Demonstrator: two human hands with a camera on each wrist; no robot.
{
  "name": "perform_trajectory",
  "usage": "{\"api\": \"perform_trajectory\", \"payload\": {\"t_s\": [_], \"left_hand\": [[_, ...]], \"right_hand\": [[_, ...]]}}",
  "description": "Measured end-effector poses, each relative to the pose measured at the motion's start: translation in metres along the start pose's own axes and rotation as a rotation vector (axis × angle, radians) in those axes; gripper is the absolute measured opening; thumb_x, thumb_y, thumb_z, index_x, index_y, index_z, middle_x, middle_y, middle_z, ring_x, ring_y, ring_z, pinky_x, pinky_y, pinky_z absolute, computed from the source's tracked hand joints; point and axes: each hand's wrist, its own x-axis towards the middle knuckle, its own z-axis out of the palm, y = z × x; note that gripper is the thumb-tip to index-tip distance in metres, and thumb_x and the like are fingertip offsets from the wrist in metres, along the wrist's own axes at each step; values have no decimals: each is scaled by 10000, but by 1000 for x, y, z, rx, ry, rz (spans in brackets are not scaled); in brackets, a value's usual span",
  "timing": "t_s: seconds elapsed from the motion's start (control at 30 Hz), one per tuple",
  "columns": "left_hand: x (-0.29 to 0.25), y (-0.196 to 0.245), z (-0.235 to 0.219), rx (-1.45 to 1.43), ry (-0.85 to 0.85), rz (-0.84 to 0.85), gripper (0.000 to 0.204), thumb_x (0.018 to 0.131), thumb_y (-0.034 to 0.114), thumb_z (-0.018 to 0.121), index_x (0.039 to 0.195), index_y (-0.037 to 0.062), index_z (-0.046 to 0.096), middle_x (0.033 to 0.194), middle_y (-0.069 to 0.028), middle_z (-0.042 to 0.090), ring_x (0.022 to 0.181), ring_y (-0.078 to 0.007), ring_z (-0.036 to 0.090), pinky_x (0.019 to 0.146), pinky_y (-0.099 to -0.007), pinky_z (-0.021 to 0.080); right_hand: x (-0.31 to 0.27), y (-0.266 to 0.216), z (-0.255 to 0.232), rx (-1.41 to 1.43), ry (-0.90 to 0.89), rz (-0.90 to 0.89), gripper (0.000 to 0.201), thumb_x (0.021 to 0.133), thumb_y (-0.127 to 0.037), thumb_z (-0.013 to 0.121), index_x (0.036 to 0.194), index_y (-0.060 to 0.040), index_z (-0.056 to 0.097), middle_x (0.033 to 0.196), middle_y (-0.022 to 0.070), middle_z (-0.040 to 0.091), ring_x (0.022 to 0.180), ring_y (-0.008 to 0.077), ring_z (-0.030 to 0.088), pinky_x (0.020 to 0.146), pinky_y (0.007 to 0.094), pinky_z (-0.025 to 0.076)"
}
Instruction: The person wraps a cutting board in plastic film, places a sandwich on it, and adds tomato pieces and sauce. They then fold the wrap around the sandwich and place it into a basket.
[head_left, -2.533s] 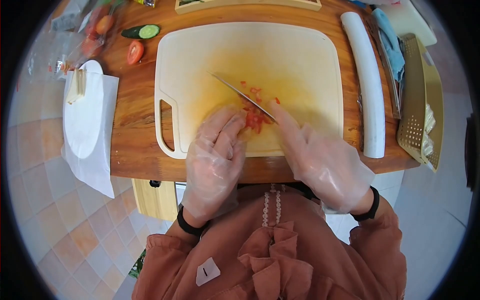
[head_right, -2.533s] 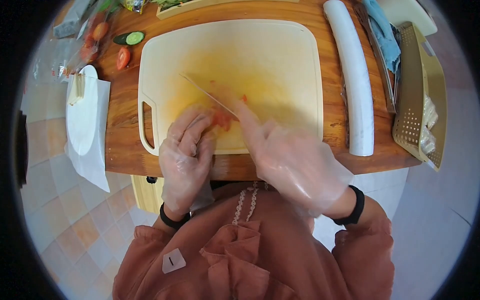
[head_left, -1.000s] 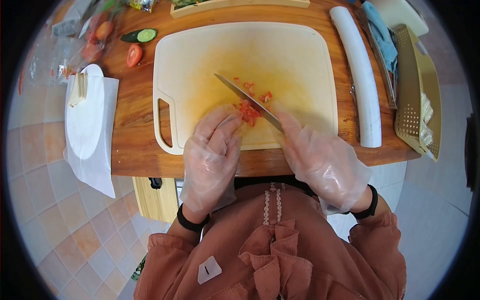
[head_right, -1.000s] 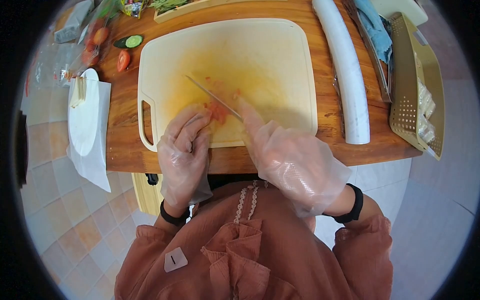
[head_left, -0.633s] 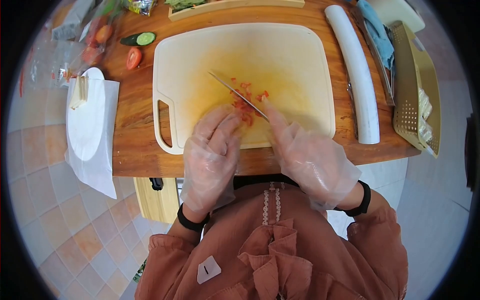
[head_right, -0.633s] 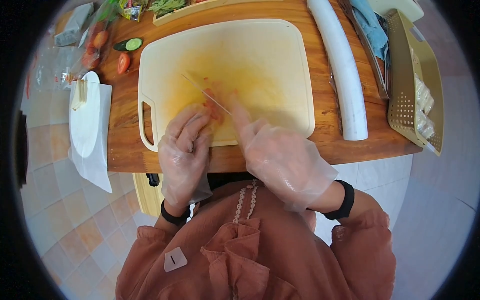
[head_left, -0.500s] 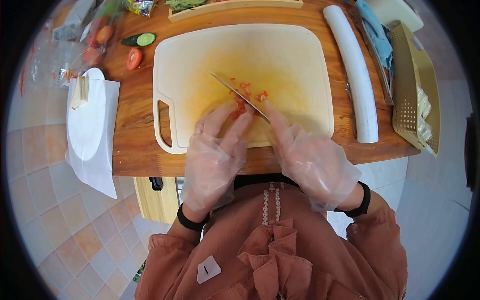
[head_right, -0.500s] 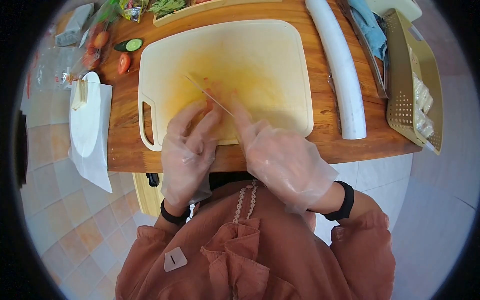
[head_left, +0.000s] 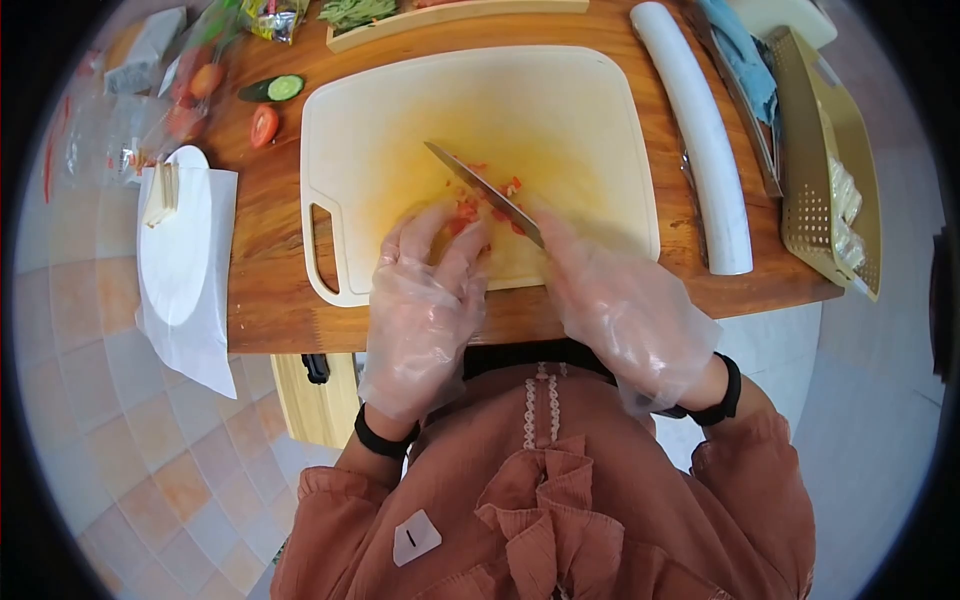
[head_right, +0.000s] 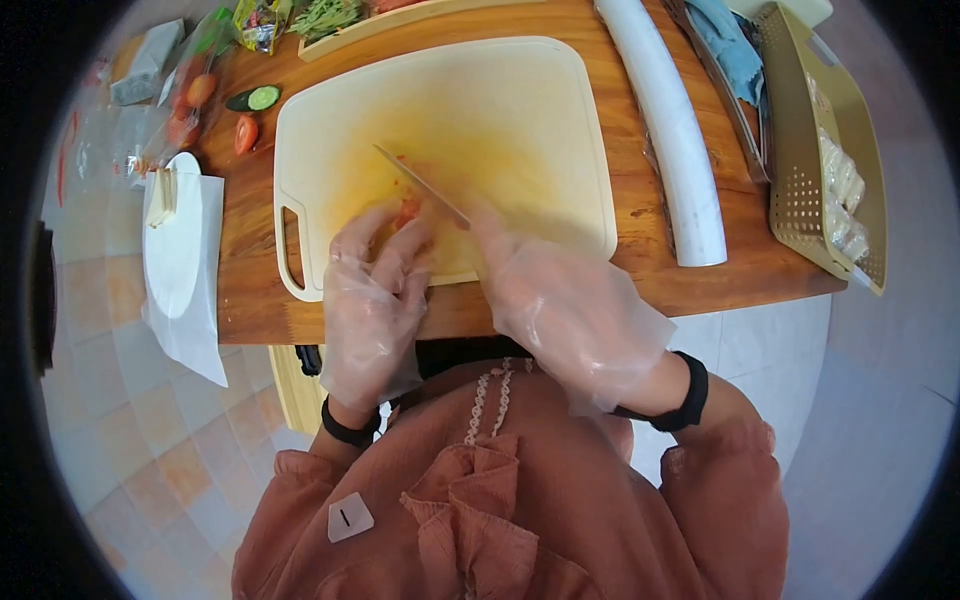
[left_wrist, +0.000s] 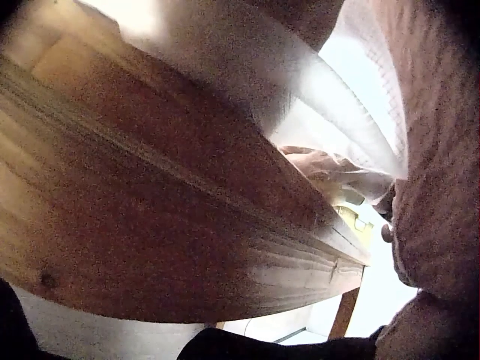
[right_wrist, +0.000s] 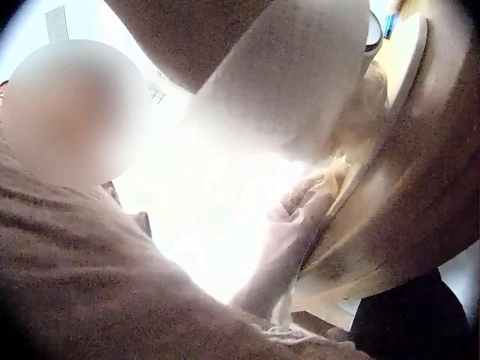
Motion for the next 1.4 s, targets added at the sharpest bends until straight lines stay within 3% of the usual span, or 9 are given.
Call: {"api": "perform_trajectory", "payload": {"t_s": [0.1,0.23,0.33,0.53,0.8,1.1,1.2,1.3,1.4], "left_hand": [[2,6,-4,17,18,-2,470,806,23,715,1272,75,686,1346,-190,560,1212,-401,551,1024,-478,471],[8,7,-5,127,-36,98,475,838,67,672,1314,71,657,1312,-221,551,1150,-434,558,1022,-506,461],[8,3,-1,142,-18,126,489,828,75,679,1317,83,658,1312,-226,549,1141,-438,559,1017,-503,463],[9,4,1,154,13,130,458,819,74,684,1276,76,662,1307,-219,554,1141,-433,560,1017,-510,462],[-4,-6,5,-91,111,-85,360,826,16,718,1180,49,667,1280,-195,563,1143,-390,579,954,-465,500],[-6,-6,2,-21,112,-19,380,830,38,712,1208,65,682,1269,-191,567,1159,-384,570,963,-471,492],[-4,-4,-2,-21,70,15,419,813,39,714,1230,69,684,1272,-190,567,1162,-387,567,969,-473,491],[-1,0,-3,-5,52,40,436,804,43,715,1237,75,683,1281,-193,567,1170,-395,563,988,-487,483],[4,1,-5,103,27,136,427,804,54,716,1228,71,681,1292,-190,561,1175,-404,562,1010,-501,473]], "right_hand": [[10,-10,-2,-160,-49,45,711,870,-78,596,1533,-3,351,843,160,685,746,361,680,605,473,543],[6,-8,-1,-140,-28,59,674,875,-79,599,1509,-3,382,824,163,685,748,364,684,595,475,543],[3,-6,3,-175,28,77,557,970,-155,610,1494,-60,448,839,136,676,701,346,677,588,480,534],[17,-4,5,-107,21,119,516,976,-171,594,1470,-72,480,931,163,694,850,376,672,716,484,538],[12,-10,0,-14,1,227,498,997,-161,550,1476,-60,458,1014,206,690,926,419,651,794,517,506],[2,-10,4,-152,66,52,531,987,-168,600,1487,-54,461,809,144,636,763,368,657,642,496,522],[1,-11,4,-113,56,22,546,984,-176,607,1494,-56,454,799,132,640,681,346,656,585,481,524],[3,-14,-3,-193,-64,44,660,897,-103,581,1516,22,390,857,140,655,742,340,673,595,443,539],[3,-13,4,-135,-14,2,674,888,-96,581,1517,32,376,863,149,661,742,347,674,610,442,547]]}}
